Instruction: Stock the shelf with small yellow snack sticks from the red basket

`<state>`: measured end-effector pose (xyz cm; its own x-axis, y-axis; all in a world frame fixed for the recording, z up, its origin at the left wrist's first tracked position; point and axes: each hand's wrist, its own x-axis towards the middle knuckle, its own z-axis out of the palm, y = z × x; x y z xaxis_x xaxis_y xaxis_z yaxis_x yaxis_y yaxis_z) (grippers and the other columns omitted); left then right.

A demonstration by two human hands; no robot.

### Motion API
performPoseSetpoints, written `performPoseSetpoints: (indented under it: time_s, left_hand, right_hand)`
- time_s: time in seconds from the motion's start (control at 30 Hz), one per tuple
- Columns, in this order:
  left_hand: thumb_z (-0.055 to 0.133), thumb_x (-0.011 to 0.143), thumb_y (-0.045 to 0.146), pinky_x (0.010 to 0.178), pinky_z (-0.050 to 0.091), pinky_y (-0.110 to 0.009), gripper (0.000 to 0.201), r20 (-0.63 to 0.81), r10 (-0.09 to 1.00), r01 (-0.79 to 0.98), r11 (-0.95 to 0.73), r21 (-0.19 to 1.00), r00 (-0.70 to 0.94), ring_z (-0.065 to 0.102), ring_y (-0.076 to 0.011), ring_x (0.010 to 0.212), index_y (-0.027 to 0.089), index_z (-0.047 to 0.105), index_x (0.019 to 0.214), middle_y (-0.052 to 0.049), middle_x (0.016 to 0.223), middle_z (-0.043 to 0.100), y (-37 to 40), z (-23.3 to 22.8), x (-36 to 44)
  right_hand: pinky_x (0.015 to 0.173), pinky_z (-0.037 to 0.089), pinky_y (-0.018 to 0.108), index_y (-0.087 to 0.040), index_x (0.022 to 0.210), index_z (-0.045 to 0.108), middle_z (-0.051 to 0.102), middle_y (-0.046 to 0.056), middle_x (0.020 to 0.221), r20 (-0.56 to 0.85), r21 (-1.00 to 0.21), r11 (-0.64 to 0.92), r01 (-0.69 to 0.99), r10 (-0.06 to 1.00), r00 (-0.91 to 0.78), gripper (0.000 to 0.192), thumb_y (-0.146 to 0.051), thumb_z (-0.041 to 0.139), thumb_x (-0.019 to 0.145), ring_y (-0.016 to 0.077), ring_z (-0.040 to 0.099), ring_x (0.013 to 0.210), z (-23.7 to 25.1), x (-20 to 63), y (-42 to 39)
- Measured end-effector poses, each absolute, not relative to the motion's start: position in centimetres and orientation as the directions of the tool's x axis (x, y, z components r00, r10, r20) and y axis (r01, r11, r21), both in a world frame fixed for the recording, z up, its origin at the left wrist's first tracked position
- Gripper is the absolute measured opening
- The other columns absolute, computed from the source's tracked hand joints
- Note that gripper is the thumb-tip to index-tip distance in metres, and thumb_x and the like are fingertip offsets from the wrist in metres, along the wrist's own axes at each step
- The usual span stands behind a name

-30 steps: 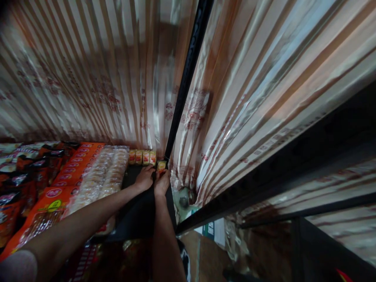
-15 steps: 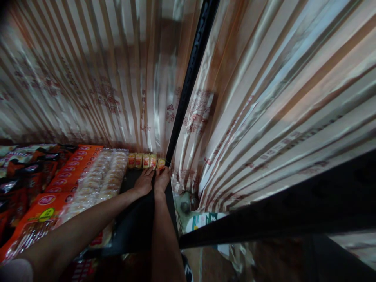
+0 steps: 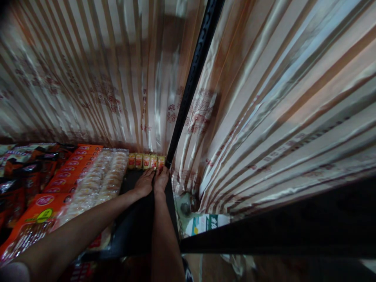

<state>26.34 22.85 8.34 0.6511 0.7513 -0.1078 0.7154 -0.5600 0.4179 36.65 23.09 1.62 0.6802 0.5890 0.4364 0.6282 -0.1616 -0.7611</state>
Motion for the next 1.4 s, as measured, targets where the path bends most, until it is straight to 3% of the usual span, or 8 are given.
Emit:
performPoseSetpoints:
  time_s: [0.3,0.7,0.97,1.17,1.3,1.4]
  left_hand:
    - [0.036,0.078,0.007,0.112,0.021,-0.028,0.056,-0.059,0.758,0.695,-0.562,0.449,0.650,0.022,-0.0179,0.136,0.007,0.038,0.134,-0.009,0.146,0.030,22.7,8.5,26.2]
    - [0.036,0.081,0.010,0.112,0.020,-0.029,0.050,-0.074,0.748,0.694,-0.569,0.442,0.660,0.018,-0.0190,0.137,0.007,0.044,0.130,-0.009,0.146,0.030,22.7,8.7,26.3]
    - [0.036,0.083,0.015,0.113,0.019,-0.028,0.039,-0.035,0.745,0.676,-0.584,0.449,0.667,0.016,-0.0204,0.138,0.006,0.059,0.113,-0.012,0.145,0.031,22.2,8.6,26.2]
    - [0.038,0.082,0.016,0.109,0.027,-0.032,0.041,-0.053,0.768,0.702,-0.553,0.448,0.638,0.031,-0.0202,0.132,0.009,0.054,0.119,-0.012,0.135,0.046,20.3,9.3,25.7]
    - [0.035,0.085,0.017,0.100,0.037,-0.032,0.034,-0.029,0.764,0.690,-0.566,0.451,0.645,0.051,-0.0205,0.112,0.012,0.058,0.110,-0.011,0.114,0.061,18.3,10.3,25.2]
    - [0.031,0.088,0.019,0.100,0.037,-0.033,0.035,-0.030,0.747,0.676,-0.582,0.452,0.664,0.056,-0.0200,0.104,0.012,0.057,0.111,-0.011,0.108,0.064,16.9,10.6,24.7]
  right_hand:
    - [0.092,0.042,0.037,-0.010,0.111,0.055,0.059,0.016,0.110,0.481,-0.739,-0.094,0.667,0.619,0.621,0.035,-0.015,0.042,0.079,0.0214,0.054,0.103,1.3,36.8,23.1]
    - [0.093,0.042,0.039,-0.009,0.110,0.059,0.052,0.018,0.114,0.505,-0.696,-0.125,0.707,0.614,0.606,0.036,-0.013,0.041,0.079,0.0228,0.048,0.108,0.4,37.0,22.9]
    - [0.095,0.041,0.042,-0.012,0.107,0.061,0.051,0.017,0.118,0.516,-0.713,-0.112,0.693,0.585,0.626,0.034,-0.013,0.040,0.080,0.0231,0.046,0.113,1.1,36.4,21.7]
    - [0.091,0.042,0.039,-0.012,0.096,0.065,0.057,0.016,0.110,0.515,-0.711,-0.112,0.695,0.589,0.622,0.030,-0.013,0.040,0.080,0.0221,0.051,0.106,1.9,35.6,19.6]
    - [0.087,0.044,0.037,-0.012,0.090,0.066,0.061,0.015,0.102,0.489,-0.723,-0.113,0.682,0.614,0.620,0.029,-0.012,0.039,0.078,0.0215,0.055,0.098,2.6,34.9,17.7]
    - [0.085,0.045,0.035,-0.011,0.090,0.066,0.064,0.014,0.097,0.466,-0.721,-0.118,0.682,0.647,0.604,0.031,-0.012,0.038,0.078,0.0203,0.057,0.093,3.2,34.3,16.2]
